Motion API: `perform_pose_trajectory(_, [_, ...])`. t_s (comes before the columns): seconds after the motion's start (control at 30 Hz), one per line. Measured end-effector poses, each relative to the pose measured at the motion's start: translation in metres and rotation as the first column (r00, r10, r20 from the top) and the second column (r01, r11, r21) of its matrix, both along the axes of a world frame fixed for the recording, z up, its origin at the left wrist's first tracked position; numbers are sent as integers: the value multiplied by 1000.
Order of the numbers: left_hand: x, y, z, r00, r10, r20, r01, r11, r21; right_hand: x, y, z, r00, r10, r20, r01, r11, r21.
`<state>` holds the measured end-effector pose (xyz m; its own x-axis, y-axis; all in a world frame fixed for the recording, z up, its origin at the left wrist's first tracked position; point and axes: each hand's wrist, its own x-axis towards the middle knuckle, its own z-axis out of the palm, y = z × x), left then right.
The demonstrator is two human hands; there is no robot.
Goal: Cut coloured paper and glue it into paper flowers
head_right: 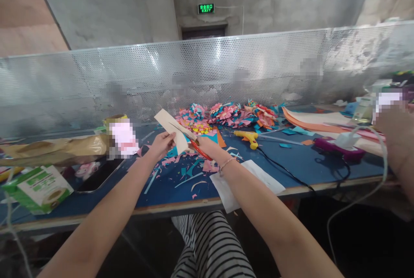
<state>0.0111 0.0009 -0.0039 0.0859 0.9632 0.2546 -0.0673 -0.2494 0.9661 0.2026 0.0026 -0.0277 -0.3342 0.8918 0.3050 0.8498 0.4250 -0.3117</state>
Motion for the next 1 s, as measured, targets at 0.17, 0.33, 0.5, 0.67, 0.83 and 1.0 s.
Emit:
perform_pose_trajectory(0.17, [2, -2, 1, 1000, -14, -6, 13, 1000, -13, -1, -1, -1, 1000, -1, 21, 1, 999, 39])
perform_pose_trajectory(0.33, [2, -2, 2, 1000, -22, 15, 22, 1000, -19, -2, -1, -1, 998, -36, 55, 33, 998, 50])
perform_pose_trajectory(0.5, [2, -4, 4, 1000, -14, 20, 14, 1000, -15, -3, -3, 3, 993, -97, 73, 97, 995, 10])
perform_pose_trajectory(0.67, [2, -5, 4, 1000, -20, 4, 20, 1000, -13, -3, -7, 8, 993, -113, 41, 113, 994, 9])
perform_pose_trajectory(0.83, [1, -2, 0, 998, -52, -37, 52, 999, 8, -2, -10, 5, 997, -76, -22, 75, 997, -11])
perform_pose_trajectory(1.0, [1, 1, -4, 993, -101, -66, 101, 995, 2, -5, -13, 1, 996, -5, -87, 0, 998, -58])
